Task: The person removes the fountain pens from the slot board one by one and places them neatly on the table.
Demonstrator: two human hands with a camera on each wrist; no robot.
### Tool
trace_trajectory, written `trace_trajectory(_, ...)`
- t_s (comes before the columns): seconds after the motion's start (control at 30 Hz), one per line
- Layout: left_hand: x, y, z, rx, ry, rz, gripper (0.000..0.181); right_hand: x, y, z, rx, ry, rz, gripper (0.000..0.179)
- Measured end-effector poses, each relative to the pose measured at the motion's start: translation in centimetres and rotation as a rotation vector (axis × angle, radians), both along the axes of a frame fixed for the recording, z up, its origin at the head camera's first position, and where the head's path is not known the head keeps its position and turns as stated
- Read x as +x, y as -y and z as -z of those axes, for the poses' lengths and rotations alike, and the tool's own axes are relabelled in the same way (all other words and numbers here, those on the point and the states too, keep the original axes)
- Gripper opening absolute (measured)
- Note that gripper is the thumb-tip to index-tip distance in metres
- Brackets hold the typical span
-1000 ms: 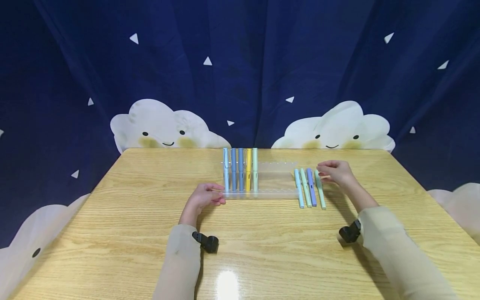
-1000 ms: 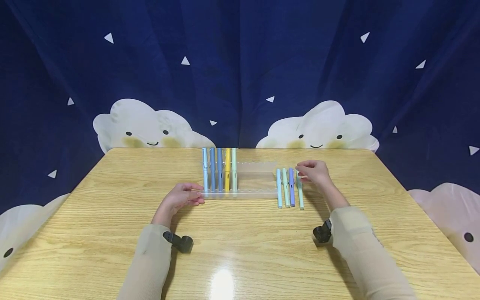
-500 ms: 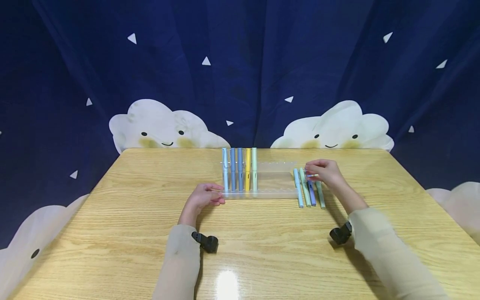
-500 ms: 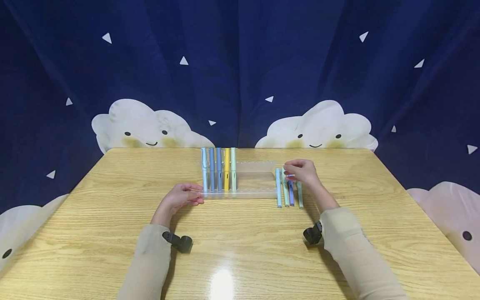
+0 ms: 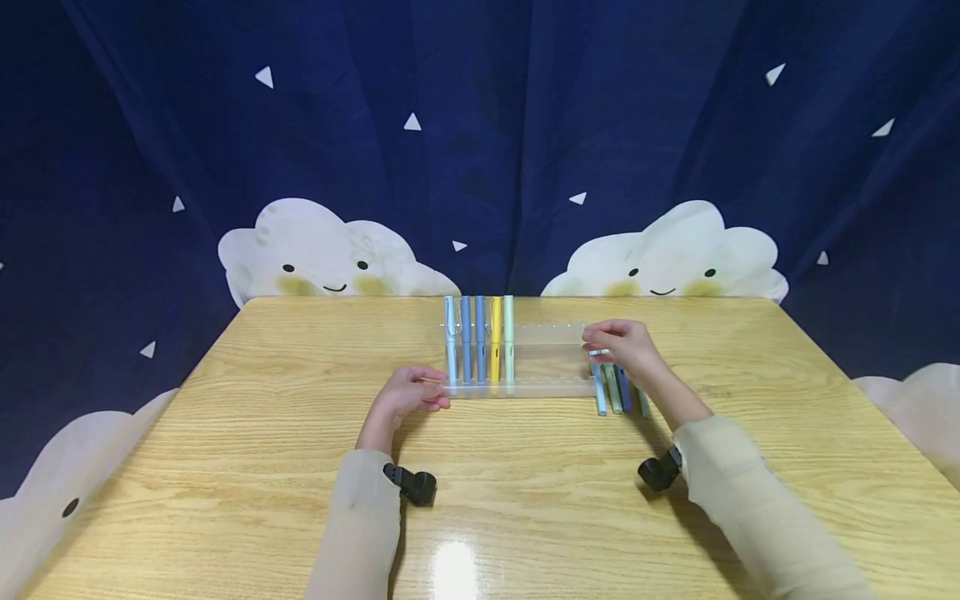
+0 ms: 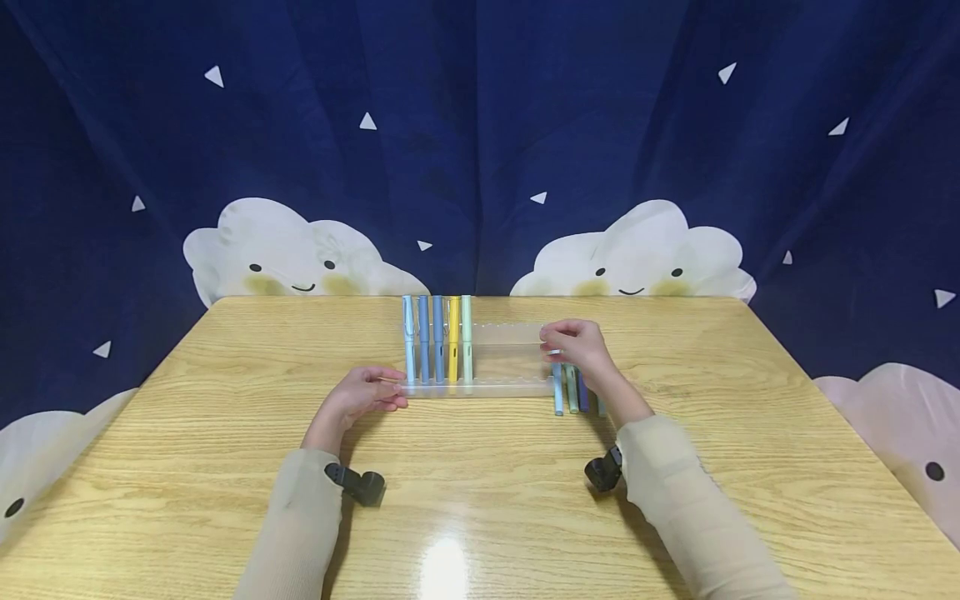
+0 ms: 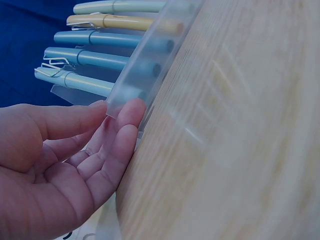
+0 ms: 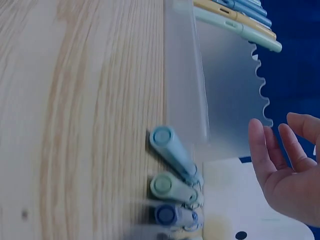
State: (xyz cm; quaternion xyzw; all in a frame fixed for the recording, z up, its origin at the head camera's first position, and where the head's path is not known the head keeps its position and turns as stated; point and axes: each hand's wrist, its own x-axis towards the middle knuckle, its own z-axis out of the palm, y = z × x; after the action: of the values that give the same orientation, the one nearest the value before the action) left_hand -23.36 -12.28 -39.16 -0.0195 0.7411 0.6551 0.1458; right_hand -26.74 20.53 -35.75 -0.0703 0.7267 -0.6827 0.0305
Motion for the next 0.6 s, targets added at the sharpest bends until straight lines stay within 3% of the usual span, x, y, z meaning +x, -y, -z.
trace_trajectory(0.13,0.1,0.0,-0.1,-0.005,0.002,0.004,0.024,0.6,1.2,-0.9,0.013,0.024,0.010,0.019)
trace_trajectory(0.37,0.2,0.0,-0.3,0.016,0.004,0.003,0.025,0.6,3.0,-0.8,-0.028,0.051,0.000,0.016)
trace_trajectory(0.53,-0.1,0.2,0.3,0.021,-0.017,0.007,0.022,0.5,4.2,-0.4,-0.021,0.038,-0.015,0.023)
trace_trajectory(0.6,-0.4,0.4,0.8,0.051,-0.046,0.037,0.019,0.4,4.7,-0.3,-0.026,0.028,-0.029,0.024)
